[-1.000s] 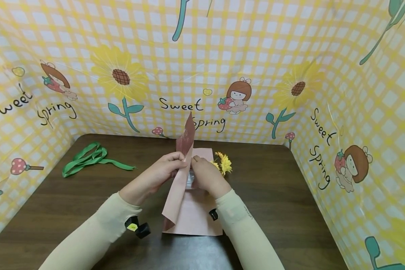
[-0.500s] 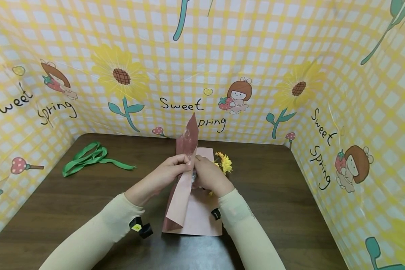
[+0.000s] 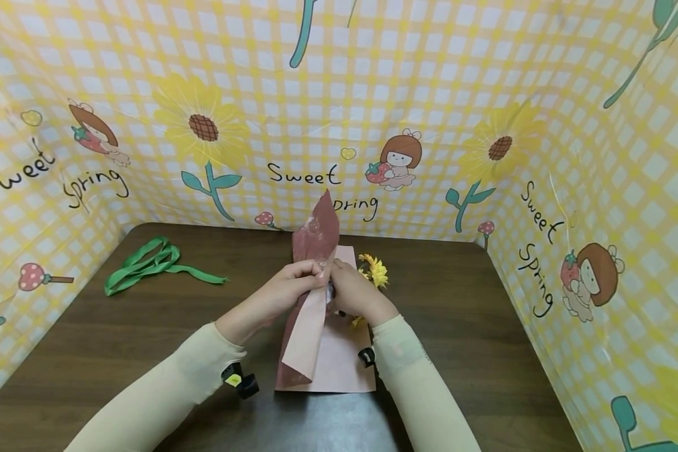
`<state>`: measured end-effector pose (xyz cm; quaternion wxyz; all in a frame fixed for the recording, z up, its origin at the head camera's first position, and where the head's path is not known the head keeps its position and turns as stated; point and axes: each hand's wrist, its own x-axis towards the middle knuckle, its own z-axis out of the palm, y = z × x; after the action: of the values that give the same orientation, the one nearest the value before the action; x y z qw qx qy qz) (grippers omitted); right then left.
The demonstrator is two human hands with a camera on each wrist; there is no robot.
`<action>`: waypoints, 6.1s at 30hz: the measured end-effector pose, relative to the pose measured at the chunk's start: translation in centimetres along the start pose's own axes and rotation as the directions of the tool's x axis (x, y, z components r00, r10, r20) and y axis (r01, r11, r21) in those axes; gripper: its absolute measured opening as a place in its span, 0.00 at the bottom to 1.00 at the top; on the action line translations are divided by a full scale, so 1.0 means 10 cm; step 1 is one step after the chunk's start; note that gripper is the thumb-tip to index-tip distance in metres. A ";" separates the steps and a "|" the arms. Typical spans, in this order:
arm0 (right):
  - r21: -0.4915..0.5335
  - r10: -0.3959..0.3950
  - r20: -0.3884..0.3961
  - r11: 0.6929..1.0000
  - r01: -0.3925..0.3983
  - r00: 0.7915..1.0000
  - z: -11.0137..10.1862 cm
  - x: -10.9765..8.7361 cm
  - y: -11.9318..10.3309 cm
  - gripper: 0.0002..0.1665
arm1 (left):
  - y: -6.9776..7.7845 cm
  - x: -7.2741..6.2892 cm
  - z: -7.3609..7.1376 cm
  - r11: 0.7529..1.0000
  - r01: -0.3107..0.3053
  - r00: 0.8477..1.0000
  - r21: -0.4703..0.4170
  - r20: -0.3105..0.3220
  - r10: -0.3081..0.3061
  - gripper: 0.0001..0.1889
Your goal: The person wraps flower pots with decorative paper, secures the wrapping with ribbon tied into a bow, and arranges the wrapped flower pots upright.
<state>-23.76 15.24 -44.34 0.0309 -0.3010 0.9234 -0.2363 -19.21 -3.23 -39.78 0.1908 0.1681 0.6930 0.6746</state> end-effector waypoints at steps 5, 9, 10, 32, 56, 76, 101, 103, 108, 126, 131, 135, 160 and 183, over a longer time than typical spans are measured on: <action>0.081 0.005 0.006 0.997 -0.005 1.000 0.00 0.00 0.03 0.40 | -0.01 0.03 0.02 0.999 -0.023 1.000 0.031 -0.005 0.023 0.08; 0.092 0.005 0.015 0.996 -0.006 1.000 0.01 0.00 0.06 0.38 | -0.01 0.05 0.04 0.997 -0.044 0.999 0.063 -0.015 0.045 0.08; 0.091 0.000 0.012 0.996 -0.001 1.000 0.01 0.01 0.07 0.38 | -0.01 0.05 0.04 0.996 -0.051 0.998 0.072 -0.016 0.053 0.08; 0.160 -0.017 -0.004 0.987 0.017 1.000 0.04 0.03 0.12 0.29 | -0.13 0.06 0.03 0.942 -0.119 0.989 0.314 -0.050 0.142 0.07; 0.287 -0.080 0.050 0.956 0.063 0.996 -0.14 -0.06 0.22 0.09 | -0.22 0.03 -0.08 0.883 -0.095 0.995 0.460 0.038 0.088 0.07; 0.252 0.251 -0.037 0.939 -0.234 0.967 -0.61 -0.20 0.18 0.26 | -0.10 0.02 -0.06 0.756 -0.103 0.994 0.647 0.048 0.095 0.06; 0.296 0.289 -0.040 0.918 -0.265 0.956 -0.32 -0.34 0.54 0.24 | -0.13 0.22 -0.10 0.538 -0.155 0.981 0.828 0.066 0.181 0.07; 0.300 0.288 -0.046 0.917 -0.262 0.956 -0.32 -0.35 0.55 0.24 | -0.16 0.27 -0.11 0.513 -0.165 0.977 0.843 0.068 0.203 0.10; 0.313 0.273 -0.052 0.918 -0.244 0.961 -0.29 -0.35 0.57 0.24 | -0.21 0.36 -0.14 0.453 -0.136 0.982 0.881 0.061 0.176 0.10; 0.183 0.324 -0.113 0.936 -0.300 0.939 -0.61 -0.32 0.48 0.17 | -0.15 0.37 -0.17 0.430 -0.131 0.987 0.893 0.078 0.138 0.03; 0.124 0.283 -0.160 0.956 -0.265 0.946 -0.77 -0.32 0.29 0.16 | -0.15 0.36 -0.18 0.446 -0.125 0.987 0.886 0.066 0.147 0.03; 0.072 0.191 -0.193 0.981 -0.180 0.962 -0.82 -0.30 0.08 0.12 | -0.14 0.36 -0.19 0.463 -0.121 0.986 0.878 0.053 0.158 0.03; -0.162 0.004 -0.213 0.986 -0.039 0.977 -0.07 -0.09 -0.39 0.07 | -0.21 0.21 -0.11 0.515 0.042 0.985 0.856 -0.121 0.120 0.06; -0.240 0.094 -0.426 0.947 -0.213 0.900 0.24 0.08 -0.50 0.11 | -0.29 -0.28 -0.78 0.664 0.225 0.837 0.713 -0.490 0.242 0.17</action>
<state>-21.27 10.28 -44.13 -0.1869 -0.1717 0.9544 -0.1575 -20.53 -11.45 -42.49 -0.1046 0.0350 0.9306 0.3491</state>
